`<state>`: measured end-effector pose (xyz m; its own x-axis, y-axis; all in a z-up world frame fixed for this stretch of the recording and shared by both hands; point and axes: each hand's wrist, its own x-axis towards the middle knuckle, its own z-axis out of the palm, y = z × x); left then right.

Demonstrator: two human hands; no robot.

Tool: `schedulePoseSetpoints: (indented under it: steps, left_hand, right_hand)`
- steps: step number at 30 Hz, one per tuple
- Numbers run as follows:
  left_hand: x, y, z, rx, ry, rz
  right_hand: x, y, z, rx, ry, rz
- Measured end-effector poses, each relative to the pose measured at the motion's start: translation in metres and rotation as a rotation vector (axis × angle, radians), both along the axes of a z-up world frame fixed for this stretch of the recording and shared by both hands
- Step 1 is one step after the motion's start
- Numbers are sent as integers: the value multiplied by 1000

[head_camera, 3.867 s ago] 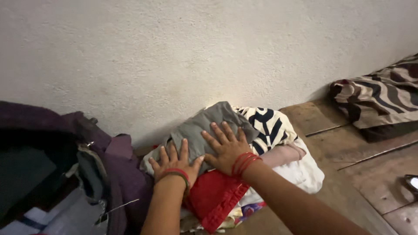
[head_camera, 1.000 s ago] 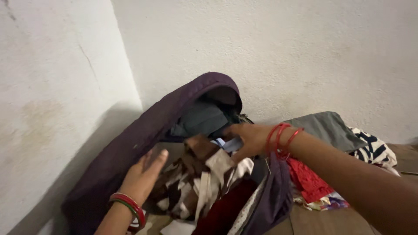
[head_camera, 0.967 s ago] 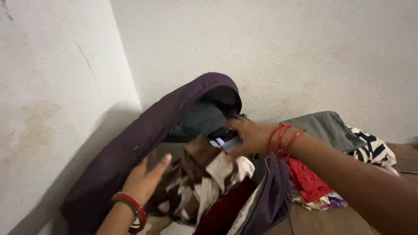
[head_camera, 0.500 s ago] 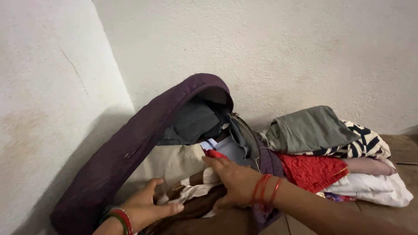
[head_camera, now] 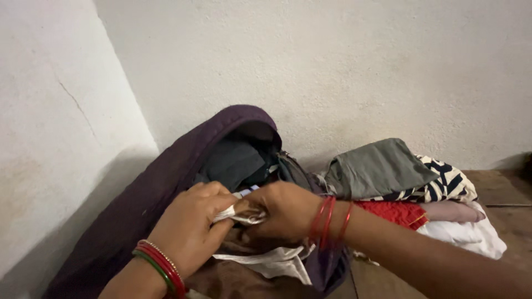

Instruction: The person removes various pieces of clothing and fabric items from a bag and places them into organized stacks on a wooden surface.

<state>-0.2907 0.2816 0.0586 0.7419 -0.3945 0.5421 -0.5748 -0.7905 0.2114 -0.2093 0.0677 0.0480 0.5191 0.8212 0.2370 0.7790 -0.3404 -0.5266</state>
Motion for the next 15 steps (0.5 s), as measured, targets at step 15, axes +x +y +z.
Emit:
schedulePoseSetpoints:
  steps: [15]
  left_hand:
    - [-21, -5, 82, 34, -538, 240]
  right_hand:
    - [-14, -27, 110, -204, 175, 29]
